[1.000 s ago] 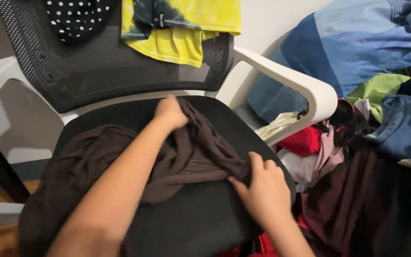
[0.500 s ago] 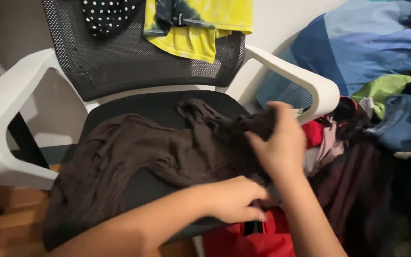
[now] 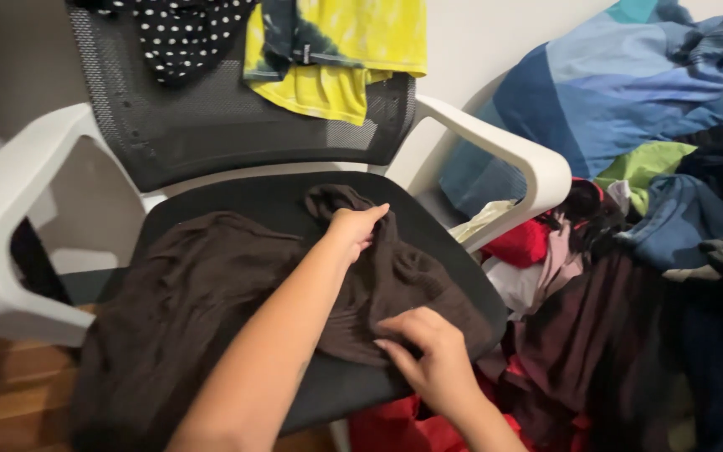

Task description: Folding a purple dress and a brown top on an office chair.

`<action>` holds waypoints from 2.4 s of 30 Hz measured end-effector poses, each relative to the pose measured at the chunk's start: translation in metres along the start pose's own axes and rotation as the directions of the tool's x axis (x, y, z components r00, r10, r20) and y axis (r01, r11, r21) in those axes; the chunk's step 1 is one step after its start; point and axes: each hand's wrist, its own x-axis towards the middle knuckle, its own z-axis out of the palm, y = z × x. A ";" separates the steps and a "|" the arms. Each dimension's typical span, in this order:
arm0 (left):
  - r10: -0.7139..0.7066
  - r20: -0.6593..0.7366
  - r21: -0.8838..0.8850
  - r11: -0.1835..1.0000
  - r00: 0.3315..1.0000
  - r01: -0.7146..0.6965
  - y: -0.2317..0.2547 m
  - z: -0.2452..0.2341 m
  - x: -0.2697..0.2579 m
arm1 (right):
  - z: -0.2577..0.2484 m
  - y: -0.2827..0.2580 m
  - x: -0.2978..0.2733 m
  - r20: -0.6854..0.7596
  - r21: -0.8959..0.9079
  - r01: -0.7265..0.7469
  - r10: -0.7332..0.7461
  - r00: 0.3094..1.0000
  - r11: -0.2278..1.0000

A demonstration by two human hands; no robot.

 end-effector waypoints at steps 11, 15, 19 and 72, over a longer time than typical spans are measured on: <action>0.338 0.063 0.540 0.780 0.939 -0.317 0.066 -0.020 0.043 | -0.002 -0.034 0.028 -0.144 -0.091 0.039 -0.052 0.988 0.995; 0.132 0.005 0.660 0.744 0.991 -0.102 0.051 -0.046 0.045 | 0.008 -0.039 0.030 0.264 0.079 0.126 -0.143 0.954 0.989; 0.265 -0.109 0.819 0.571 0.958 -0.064 0.038 -0.061 0.040 | 0.003 -0.040 0.028 0.228 0.149 0.075 -0.108 0.968 0.986; 0.344 -0.442 0.737 0.666 0.828 0.116 -0.034 -0.284 -0.302 | 0.111 -0.109 0.049 0.204 -0.212 0.665 -0.633 0.747 0.716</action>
